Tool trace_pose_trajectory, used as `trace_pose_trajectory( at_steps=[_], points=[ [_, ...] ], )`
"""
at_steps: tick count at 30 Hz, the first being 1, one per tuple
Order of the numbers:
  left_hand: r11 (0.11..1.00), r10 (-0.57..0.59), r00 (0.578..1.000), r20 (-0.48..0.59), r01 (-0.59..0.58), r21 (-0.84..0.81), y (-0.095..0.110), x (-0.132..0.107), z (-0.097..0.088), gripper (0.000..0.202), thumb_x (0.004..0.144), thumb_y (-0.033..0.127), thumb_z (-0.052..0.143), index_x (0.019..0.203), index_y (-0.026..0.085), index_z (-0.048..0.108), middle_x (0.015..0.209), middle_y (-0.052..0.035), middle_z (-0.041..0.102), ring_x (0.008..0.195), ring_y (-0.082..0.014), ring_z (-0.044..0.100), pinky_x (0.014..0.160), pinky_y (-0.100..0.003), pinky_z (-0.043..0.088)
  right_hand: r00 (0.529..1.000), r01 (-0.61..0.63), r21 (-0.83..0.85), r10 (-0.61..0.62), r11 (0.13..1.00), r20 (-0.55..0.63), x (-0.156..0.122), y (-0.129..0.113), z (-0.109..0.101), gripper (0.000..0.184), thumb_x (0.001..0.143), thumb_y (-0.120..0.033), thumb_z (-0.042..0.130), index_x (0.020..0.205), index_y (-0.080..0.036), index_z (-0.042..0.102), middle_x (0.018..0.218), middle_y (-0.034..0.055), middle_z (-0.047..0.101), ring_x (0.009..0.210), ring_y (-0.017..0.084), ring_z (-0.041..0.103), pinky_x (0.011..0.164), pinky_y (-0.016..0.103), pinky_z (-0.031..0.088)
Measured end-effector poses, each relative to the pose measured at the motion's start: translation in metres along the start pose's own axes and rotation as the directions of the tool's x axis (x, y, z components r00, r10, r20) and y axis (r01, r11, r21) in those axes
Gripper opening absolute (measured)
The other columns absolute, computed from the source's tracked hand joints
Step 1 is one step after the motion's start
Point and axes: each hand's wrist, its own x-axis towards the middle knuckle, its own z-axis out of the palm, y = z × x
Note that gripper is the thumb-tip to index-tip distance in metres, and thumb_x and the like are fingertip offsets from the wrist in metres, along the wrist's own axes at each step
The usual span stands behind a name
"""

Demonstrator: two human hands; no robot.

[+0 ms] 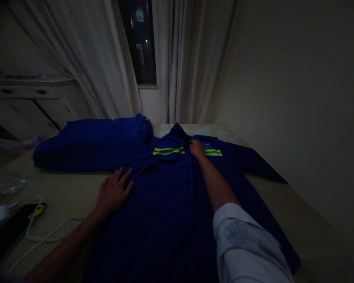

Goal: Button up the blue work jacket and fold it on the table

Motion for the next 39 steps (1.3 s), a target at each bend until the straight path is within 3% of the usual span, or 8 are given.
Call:
trace_pose_trajectory(
  at_steps=[5,7,11,17,23,32,39],
  points=[
    [1.000,0.005,1.000,-0.002,-0.005,-0.008,-0.001,0.001,0.002,0.059,0.105,0.050,0.039,0.159,0.029,0.046,0.166,-0.0165,0.041,0.154,-0.0332,0.037,0.122,-0.056,0.029,0.999,0.022,-0.045,-0.023,0.999,-0.026,-0.012,-0.018,0.003,0.053,0.099,-0.062,0.054,0.131,-0.022,0.068,0.132,0.0150,0.065,0.122,0.032,0.062,0.100,0.042,0.049],
    [1.000,0.002,1.000,-0.008,-0.003,-0.014,-0.001,0.001,0.003,0.059,0.105,0.050,0.038,0.159,0.029,0.046,0.166,-0.0167,0.041,0.154,-0.0330,0.037,0.122,-0.056,0.029,1.000,0.002,-0.081,-0.005,0.997,-0.031,-0.012,-0.024,0.003,0.060,0.097,-0.070,0.053,0.128,-0.021,0.068,0.130,0.0161,0.065,0.119,0.033,0.063,0.098,0.044,0.049],
    [1.000,-0.006,1.000,-0.002,0.006,-0.014,-0.001,0.002,0.003,0.059,0.105,0.050,0.039,0.159,0.029,0.045,0.166,-0.0161,0.041,0.154,-0.0324,0.036,0.122,-0.056,0.028,0.997,-0.004,-0.096,-0.003,0.995,-0.075,-0.007,-0.029,0.009,0.045,0.101,-0.057,0.054,0.123,-0.020,0.070,0.126,0.0155,0.066,0.115,0.032,0.064,0.095,0.042,0.049],
    [1.000,-0.004,1.000,0.005,0.004,-0.011,-0.002,0.001,0.003,0.059,0.105,0.051,0.038,0.160,0.031,0.044,0.167,-0.0141,0.039,0.154,-0.0312,0.036,0.123,-0.055,0.027,0.995,0.021,0.184,-0.002,0.983,-0.105,0.008,-0.011,0.020,0.024,0.101,-0.036,0.058,0.109,-0.022,0.076,0.120,0.0094,0.071,0.111,0.023,0.065,0.093,0.030,0.048],
    [1.000,-0.004,1.000,0.028,0.003,0.030,-0.002,0.001,0.003,0.059,0.106,0.050,0.036,0.161,0.030,0.042,0.168,-0.0150,0.038,0.155,-0.0315,0.035,0.122,-0.056,0.029,0.994,-0.065,0.269,0.086,0.961,-0.065,0.024,0.003,0.025,0.023,0.098,-0.035,0.061,0.106,-0.021,0.078,0.107,0.0078,0.078,0.099,0.022,0.070,0.083,0.028,0.049],
    [0.999,-0.005,1.000,0.024,0.004,0.040,-0.001,0.001,0.003,0.060,0.105,0.051,0.035,0.161,0.029,0.042,0.167,-0.0152,0.039,0.155,-0.0308,0.035,0.122,-0.055,0.029,0.988,-0.094,0.343,0.130,0.934,-0.083,0.027,0.008,0.030,0.021,0.094,-0.034,0.065,0.102,-0.021,0.079,0.106,0.0071,0.079,0.098,0.022,0.071,0.083,0.028,0.049],
    [0.999,-0.033,0.999,-0.017,0.034,0.033,-0.003,0.001,0.005,0.063,0.103,0.054,0.040,0.158,0.023,0.047,0.166,-0.0179,0.040,0.153,-0.0354,0.038,0.121,-0.052,0.033,0.970,-0.113,0.367,0.183,0.923,-0.161,0.030,0.016,0.025,0.026,0.098,-0.027,0.053,0.102,-0.015,0.075,0.107,0.0123,0.078,0.099,0.024,0.069,0.088,0.031,0.049]
  ],
)
